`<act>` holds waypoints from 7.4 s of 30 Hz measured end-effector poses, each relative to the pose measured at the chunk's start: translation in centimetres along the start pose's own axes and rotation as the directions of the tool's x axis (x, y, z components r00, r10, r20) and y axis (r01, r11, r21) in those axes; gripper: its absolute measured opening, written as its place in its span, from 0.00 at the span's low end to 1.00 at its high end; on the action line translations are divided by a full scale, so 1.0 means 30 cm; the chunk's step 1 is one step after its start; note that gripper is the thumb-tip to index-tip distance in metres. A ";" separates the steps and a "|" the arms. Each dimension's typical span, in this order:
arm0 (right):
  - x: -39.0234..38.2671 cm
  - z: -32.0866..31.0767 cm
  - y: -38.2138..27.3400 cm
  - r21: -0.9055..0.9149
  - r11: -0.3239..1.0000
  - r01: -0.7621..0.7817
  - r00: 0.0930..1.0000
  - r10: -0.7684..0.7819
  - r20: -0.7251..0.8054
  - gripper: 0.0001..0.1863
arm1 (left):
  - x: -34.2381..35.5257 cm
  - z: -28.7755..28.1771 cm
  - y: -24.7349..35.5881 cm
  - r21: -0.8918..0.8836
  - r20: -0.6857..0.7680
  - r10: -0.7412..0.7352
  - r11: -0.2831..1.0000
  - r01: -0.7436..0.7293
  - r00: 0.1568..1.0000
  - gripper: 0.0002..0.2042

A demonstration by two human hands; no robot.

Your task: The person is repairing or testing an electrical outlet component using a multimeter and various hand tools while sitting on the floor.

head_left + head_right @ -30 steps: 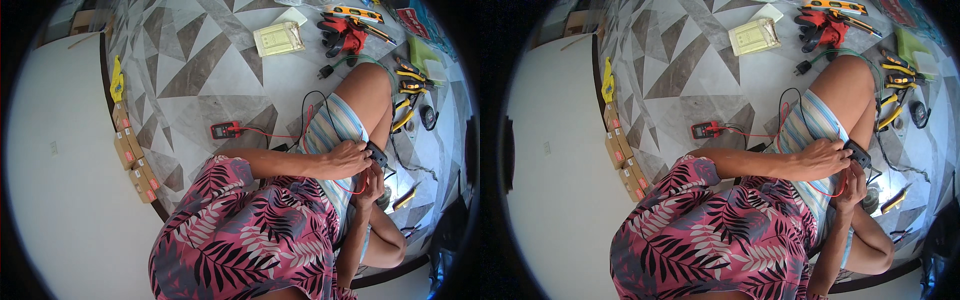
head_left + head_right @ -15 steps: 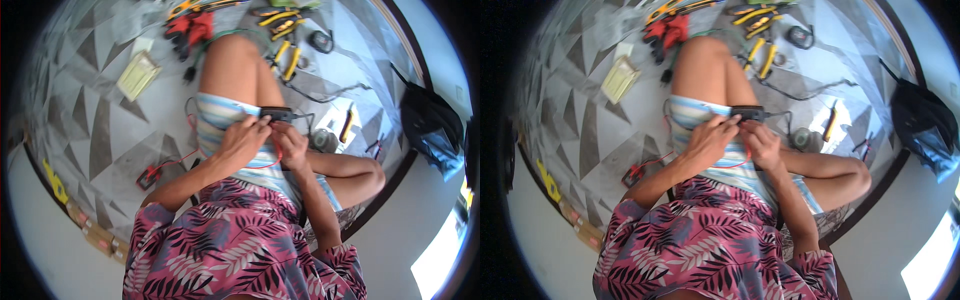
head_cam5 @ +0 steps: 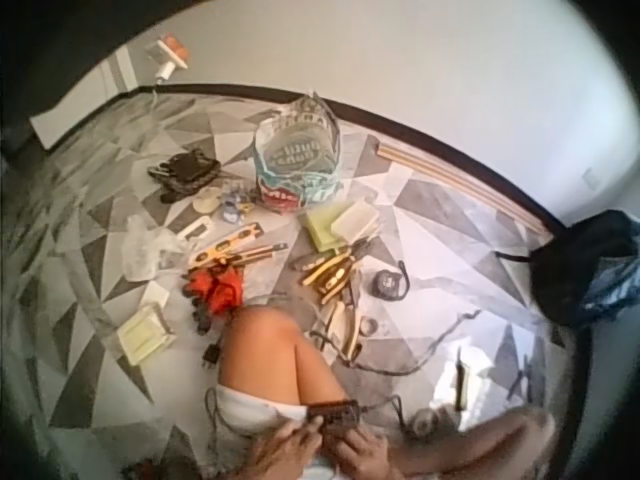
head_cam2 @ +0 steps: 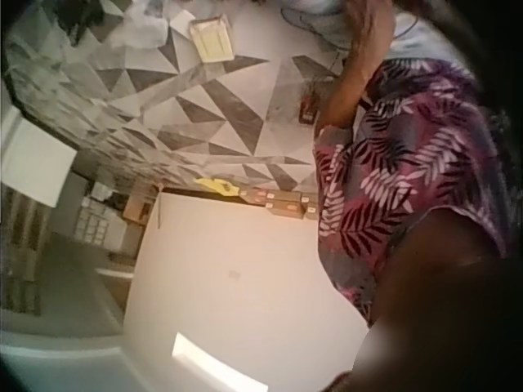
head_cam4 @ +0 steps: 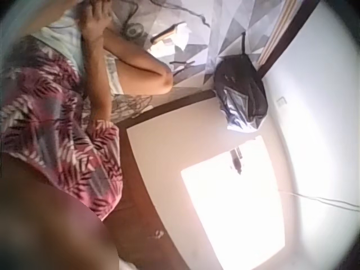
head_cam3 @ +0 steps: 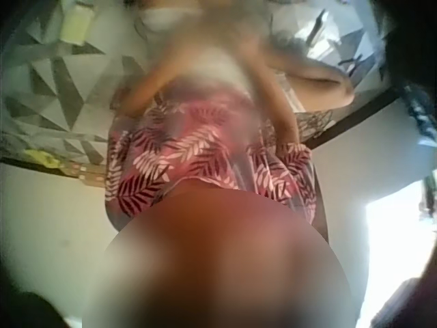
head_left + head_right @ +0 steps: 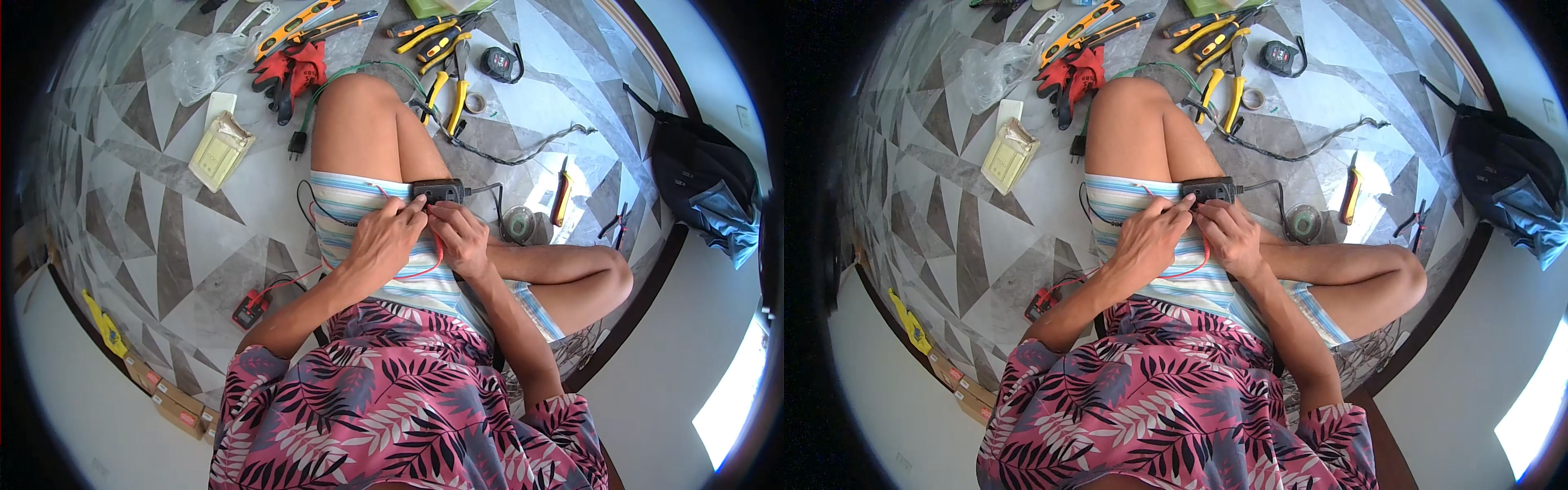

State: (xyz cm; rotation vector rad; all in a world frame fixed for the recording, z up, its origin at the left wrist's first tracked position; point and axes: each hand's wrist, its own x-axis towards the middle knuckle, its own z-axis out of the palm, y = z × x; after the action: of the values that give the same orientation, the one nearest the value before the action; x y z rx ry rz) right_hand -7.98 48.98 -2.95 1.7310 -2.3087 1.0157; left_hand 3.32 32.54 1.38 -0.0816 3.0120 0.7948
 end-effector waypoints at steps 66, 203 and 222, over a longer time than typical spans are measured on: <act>0.128 -0.124 0.031 -0.023 0.965 -0.261 0.936 0.259 0.238 0.05 | 0.018 0.049 0.033 0.029 0.045 -0.019 0.999 0.018 0.999 0.12; -0.097 -0.032 0.045 0.304 0.911 -0.280 0.944 0.319 -0.087 0.19 | 0.147 -0.083 0.041 0.103 0.291 -0.060 0.994 0.031 0.955 0.21; -0.093 -0.035 0.049 0.340 0.897 -0.282 0.943 0.325 -0.076 0.17 | 0.144 -0.084 0.035 0.119 0.298 -0.059 0.993 0.024 0.953 0.22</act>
State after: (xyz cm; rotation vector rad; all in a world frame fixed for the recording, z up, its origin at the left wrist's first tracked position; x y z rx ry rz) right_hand -8.62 52.07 -4.01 1.3574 -2.4880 1.5961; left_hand -1.07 32.03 3.92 -0.0187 2.7483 0.5697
